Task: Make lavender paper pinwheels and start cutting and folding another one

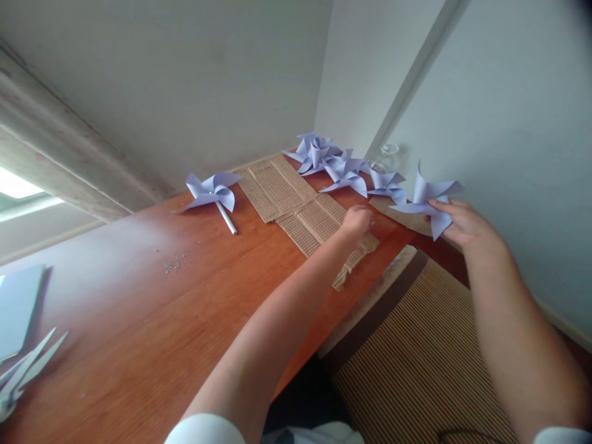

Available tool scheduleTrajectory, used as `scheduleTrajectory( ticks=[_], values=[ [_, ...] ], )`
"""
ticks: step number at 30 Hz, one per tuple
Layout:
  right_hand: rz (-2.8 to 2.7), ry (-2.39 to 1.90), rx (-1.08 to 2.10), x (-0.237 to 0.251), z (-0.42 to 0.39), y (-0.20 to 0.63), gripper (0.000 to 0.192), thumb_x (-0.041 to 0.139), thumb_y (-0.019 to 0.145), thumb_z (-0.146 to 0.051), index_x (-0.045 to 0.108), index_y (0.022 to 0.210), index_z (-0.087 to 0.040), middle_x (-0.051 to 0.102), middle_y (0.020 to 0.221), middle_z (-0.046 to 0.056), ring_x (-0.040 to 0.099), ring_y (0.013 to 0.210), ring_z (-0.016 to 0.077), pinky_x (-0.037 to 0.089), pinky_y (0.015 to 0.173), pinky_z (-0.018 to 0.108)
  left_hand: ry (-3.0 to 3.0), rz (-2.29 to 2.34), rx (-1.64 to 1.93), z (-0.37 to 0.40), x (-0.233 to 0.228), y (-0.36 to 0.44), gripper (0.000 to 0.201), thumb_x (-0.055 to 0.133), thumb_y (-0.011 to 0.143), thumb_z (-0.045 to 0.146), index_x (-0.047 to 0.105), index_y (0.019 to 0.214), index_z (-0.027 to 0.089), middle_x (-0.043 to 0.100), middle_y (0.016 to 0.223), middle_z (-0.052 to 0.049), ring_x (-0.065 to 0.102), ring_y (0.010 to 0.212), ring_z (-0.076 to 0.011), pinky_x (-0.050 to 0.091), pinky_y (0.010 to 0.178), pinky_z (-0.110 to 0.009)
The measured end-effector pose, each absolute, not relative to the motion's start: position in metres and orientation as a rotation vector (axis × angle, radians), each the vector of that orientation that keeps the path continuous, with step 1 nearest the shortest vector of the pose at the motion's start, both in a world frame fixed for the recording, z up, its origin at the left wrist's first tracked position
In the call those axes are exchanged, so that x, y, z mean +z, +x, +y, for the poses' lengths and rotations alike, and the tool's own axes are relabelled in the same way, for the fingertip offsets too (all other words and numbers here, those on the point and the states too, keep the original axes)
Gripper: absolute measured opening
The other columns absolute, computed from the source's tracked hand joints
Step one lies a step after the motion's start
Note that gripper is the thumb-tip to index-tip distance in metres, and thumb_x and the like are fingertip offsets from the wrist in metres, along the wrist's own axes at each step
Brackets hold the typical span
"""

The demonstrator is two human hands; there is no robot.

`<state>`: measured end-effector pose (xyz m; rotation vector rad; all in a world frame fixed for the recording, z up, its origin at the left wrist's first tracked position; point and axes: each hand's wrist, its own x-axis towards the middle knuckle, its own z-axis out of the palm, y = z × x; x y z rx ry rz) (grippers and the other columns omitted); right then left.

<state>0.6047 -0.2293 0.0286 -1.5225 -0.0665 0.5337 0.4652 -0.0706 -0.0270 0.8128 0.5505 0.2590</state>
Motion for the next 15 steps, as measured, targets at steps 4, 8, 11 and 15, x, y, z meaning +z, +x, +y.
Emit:
scheduleTrajectory(
  ticks=[4,8,11,15],
  values=[
    [-0.073,-1.538,0.612,0.024,-0.212,0.608,0.011,0.075,0.08,-0.004,0.07,0.079,-0.013,0.075,0.08,0.004,0.065,0.064,0.0122,0.05,0.064,0.027,0.77,0.626,0.249,-0.067,-0.023,0.477,0.038,0.063,0.097,0.036,0.06,0.129,0.017,0.063,0.13,-0.011,0.065,0.11,-0.0244,0.058,0.092,-0.046],
    [-0.077,-1.538,0.642,0.019,-0.196,0.608,0.013,0.08,0.078,-0.011,0.068,0.081,-0.014,0.076,0.086,0.004,0.068,0.072,0.0143,0.051,0.07,0.031,0.728,0.663,0.254,-0.063,-0.02,0.484,0.038,0.063,0.097,0.036,0.06,0.13,0.017,0.062,0.13,-0.011,0.065,0.111,-0.0245,0.058,0.092,-0.046],
    [-0.078,-1.543,0.623,0.023,-0.201,0.616,0.013,0.078,0.079,-0.008,0.068,0.083,-0.015,0.077,0.086,0.004,0.068,0.07,0.0138,0.05,0.068,0.03,0.695,0.649,0.239,-0.061,-0.022,0.483,0.038,0.063,0.097,0.036,0.06,0.129,0.017,0.063,0.13,-0.011,0.065,0.11,-0.0244,0.058,0.092,-0.046],
    [-0.044,-1.577,0.539,0.034,-0.233,0.639,0.014,0.066,0.088,-0.002,0.066,0.08,-0.014,0.074,0.08,0.004,0.061,0.059,0.0091,0.046,0.061,0.027,0.656,0.633,0.216,-0.061,-0.026,0.48,0.038,0.063,0.097,0.036,0.06,0.129,0.016,0.063,0.129,-0.011,0.065,0.11,-0.0243,0.058,0.092,-0.046]
  ],
)
